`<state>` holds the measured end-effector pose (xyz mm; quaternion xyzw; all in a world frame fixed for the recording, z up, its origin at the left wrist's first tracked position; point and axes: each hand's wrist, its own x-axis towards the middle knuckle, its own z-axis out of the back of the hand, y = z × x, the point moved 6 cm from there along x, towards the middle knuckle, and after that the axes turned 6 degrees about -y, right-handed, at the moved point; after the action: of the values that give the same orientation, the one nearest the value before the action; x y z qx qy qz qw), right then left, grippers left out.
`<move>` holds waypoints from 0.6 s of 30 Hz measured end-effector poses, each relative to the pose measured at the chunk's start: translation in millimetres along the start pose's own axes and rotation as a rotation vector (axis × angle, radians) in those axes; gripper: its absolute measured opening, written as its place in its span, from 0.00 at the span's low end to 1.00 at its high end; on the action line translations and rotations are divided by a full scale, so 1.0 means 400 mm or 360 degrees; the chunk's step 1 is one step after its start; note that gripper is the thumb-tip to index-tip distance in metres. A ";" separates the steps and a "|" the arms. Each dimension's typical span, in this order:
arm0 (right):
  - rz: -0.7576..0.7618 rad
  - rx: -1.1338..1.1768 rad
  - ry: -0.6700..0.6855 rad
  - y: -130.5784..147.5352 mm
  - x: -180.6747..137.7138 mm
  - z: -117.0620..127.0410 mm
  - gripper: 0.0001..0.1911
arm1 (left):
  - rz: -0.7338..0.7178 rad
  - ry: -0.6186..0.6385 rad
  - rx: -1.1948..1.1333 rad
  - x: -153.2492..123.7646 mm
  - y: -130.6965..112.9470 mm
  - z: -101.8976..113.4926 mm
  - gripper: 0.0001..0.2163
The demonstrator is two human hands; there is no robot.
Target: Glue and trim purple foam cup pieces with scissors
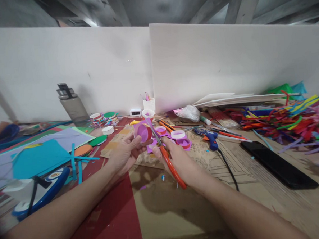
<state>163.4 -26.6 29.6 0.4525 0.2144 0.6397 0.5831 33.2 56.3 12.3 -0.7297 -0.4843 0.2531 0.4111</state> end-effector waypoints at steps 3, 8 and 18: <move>-0.0088 -0.0007 0.0038 -0.002 -0.004 0.001 0.20 | -0.0023 0.0007 -0.0004 0.000 -0.003 0.000 0.22; -0.0207 0.0092 0.0092 -0.009 -0.008 -0.003 0.22 | -0.0039 0.0009 -0.0032 0.000 -0.003 0.002 0.23; -0.0183 0.0143 0.0017 -0.015 -0.009 -0.006 0.19 | -0.0026 0.0025 -0.0033 -0.005 0.002 -0.005 0.19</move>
<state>164.5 -27.9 22.5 0.4618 0.2716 0.5973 0.5968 34.4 53.7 12.7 -0.7319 -0.4895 0.2390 0.4093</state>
